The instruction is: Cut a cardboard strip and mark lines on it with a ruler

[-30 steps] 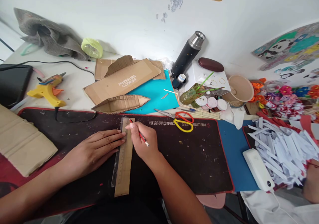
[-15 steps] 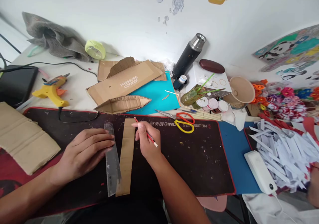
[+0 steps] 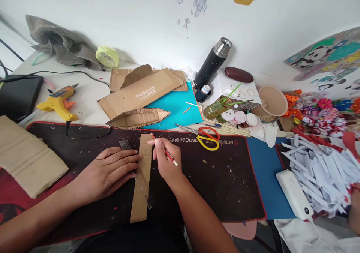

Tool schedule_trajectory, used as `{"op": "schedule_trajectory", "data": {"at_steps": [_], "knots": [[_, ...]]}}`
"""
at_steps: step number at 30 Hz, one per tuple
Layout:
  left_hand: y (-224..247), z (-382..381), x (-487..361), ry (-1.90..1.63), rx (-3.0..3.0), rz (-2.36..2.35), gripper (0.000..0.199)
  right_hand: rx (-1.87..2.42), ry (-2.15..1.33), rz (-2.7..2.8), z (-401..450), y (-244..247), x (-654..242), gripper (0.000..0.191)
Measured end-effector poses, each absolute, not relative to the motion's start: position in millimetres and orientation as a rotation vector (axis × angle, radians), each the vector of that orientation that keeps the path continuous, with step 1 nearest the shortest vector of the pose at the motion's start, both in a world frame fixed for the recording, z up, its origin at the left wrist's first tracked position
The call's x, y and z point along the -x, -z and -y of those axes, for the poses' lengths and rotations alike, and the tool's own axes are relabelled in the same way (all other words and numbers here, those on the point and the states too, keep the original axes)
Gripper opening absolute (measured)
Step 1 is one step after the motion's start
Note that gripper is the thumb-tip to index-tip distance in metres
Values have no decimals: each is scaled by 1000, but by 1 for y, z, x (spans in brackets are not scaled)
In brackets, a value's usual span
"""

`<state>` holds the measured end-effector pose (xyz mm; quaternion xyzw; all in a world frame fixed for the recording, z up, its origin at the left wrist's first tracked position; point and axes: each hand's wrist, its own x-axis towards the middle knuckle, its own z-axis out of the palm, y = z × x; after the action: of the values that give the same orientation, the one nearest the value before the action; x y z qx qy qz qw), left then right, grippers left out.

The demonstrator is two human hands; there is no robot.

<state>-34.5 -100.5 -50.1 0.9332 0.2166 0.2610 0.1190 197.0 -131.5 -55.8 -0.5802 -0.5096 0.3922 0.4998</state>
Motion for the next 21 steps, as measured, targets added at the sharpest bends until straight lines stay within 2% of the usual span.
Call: {"op": "schedule_trajectory", "data": {"at_steps": [12,21], "knots": [[52,100,34,-719,-2696,-627,7,1379,-980,1369,131,54,-196,40],[53,99,34,-705,-2719,-614,7,1421,-955,1409,129,53,-195,43]]}}
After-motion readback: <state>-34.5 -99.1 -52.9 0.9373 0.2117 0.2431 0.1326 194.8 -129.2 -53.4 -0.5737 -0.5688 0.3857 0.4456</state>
